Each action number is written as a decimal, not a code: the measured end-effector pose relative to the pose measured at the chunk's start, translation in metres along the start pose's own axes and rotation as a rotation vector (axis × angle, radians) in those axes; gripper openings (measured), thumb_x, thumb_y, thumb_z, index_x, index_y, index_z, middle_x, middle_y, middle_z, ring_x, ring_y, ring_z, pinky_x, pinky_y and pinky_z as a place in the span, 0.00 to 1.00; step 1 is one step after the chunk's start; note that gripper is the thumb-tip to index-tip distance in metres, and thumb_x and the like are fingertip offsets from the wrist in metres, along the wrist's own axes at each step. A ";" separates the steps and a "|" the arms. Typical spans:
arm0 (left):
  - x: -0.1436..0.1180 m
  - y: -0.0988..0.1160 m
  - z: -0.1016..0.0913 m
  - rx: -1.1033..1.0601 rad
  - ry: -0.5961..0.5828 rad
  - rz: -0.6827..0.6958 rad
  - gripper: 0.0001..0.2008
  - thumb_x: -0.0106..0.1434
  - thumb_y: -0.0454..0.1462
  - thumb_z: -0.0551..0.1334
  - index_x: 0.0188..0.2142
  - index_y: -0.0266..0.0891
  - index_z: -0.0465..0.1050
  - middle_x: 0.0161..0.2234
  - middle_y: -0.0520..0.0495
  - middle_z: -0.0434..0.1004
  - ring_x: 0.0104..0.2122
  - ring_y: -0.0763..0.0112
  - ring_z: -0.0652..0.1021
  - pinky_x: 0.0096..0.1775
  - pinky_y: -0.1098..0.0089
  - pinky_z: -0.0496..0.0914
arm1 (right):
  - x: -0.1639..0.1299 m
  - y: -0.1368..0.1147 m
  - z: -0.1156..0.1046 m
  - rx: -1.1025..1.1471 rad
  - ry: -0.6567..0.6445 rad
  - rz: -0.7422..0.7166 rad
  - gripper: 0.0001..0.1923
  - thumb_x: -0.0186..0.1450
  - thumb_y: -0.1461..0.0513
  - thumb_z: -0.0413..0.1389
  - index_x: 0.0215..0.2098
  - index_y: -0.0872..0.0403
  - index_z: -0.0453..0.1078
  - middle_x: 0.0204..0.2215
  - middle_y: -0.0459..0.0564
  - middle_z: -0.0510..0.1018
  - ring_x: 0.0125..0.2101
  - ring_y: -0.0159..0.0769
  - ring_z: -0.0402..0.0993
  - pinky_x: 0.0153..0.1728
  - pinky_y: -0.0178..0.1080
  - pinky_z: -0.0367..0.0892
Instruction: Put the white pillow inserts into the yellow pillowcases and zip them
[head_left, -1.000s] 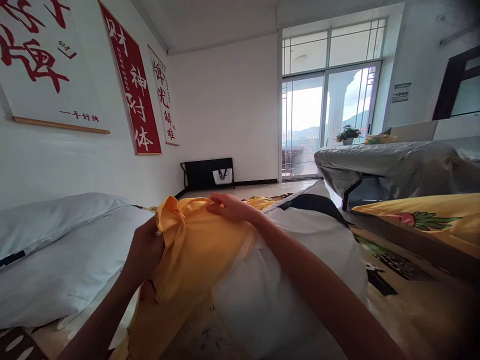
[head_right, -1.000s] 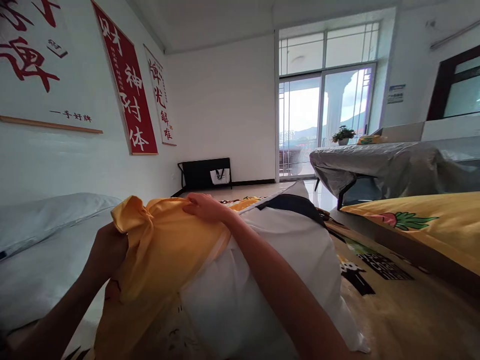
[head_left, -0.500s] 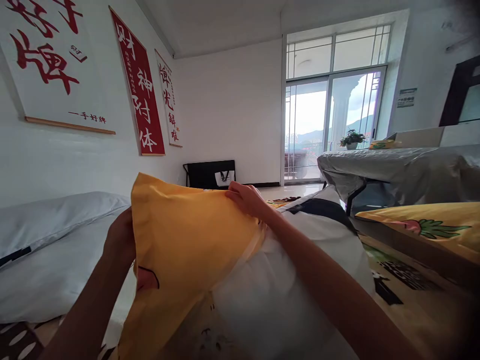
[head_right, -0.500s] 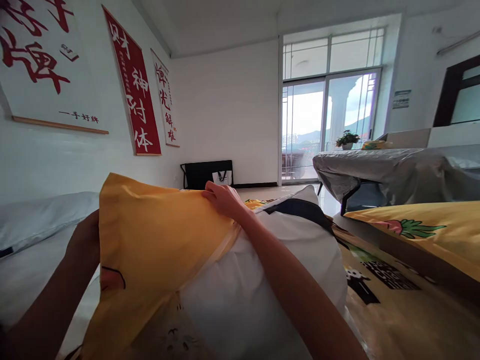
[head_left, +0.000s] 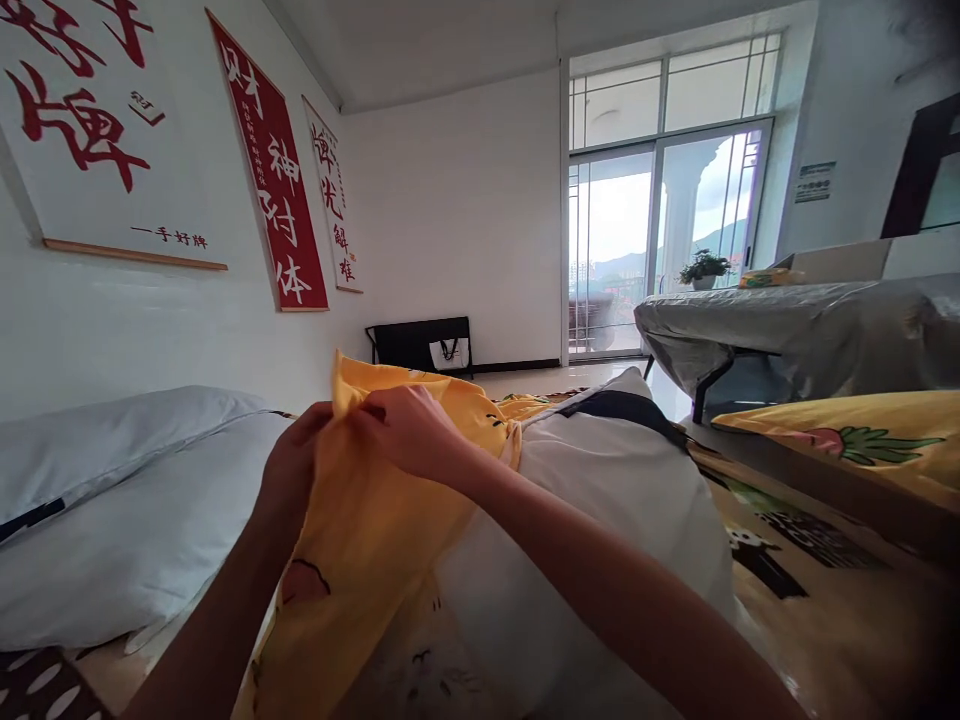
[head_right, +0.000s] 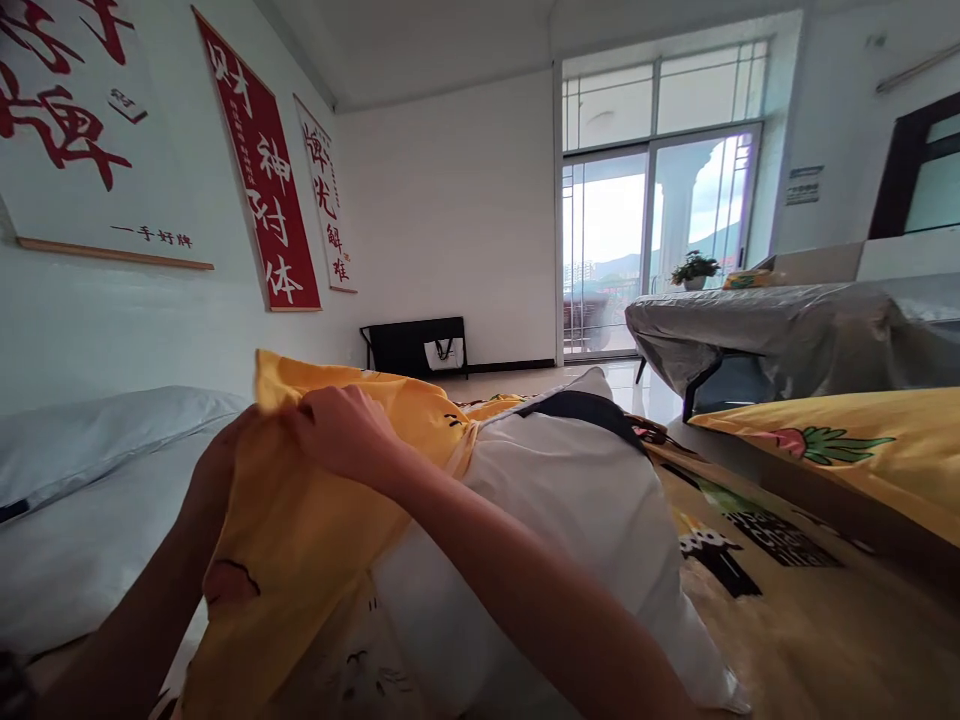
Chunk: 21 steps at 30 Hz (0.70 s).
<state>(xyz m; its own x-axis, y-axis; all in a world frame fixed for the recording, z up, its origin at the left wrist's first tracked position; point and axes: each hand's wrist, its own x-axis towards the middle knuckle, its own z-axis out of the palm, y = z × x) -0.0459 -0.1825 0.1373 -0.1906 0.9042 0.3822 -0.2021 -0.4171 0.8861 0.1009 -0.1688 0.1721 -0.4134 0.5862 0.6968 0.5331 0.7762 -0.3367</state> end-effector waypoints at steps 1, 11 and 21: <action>0.001 0.000 0.000 0.036 -0.005 0.025 0.14 0.46 0.41 0.68 0.34 0.40 0.72 0.25 0.54 0.73 0.22 0.75 0.71 0.23 0.76 0.65 | 0.002 0.000 0.005 0.028 0.009 0.018 0.16 0.63 0.60 0.48 0.19 0.55 0.63 0.17 0.42 0.62 0.20 0.26 0.51 0.23 0.34 0.47; -0.002 0.003 0.004 0.233 0.060 0.128 0.13 0.44 0.42 0.69 0.24 0.36 0.71 0.23 0.53 0.70 0.22 0.78 0.67 0.22 0.78 0.60 | 0.000 0.009 0.012 0.133 -0.007 0.078 0.07 0.52 0.68 0.49 0.18 0.55 0.57 0.17 0.41 0.60 0.21 0.26 0.50 0.21 0.33 0.47; 0.012 -0.006 -0.020 0.468 -0.197 0.325 0.12 0.57 0.45 0.62 0.27 0.38 0.67 0.25 0.53 0.67 0.28 0.75 0.67 0.28 0.77 0.63 | -0.006 0.009 0.013 0.274 0.050 -0.022 0.10 0.63 0.62 0.49 0.23 0.53 0.57 0.21 0.42 0.65 0.23 0.28 0.56 0.26 0.34 0.51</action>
<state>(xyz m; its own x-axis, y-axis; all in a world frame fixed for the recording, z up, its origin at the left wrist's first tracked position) -0.0663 -0.1707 0.1312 0.0192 0.7555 0.6549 0.2893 -0.6312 0.7197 0.0983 -0.1629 0.1563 -0.3821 0.5615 0.7340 0.3016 0.8265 -0.4753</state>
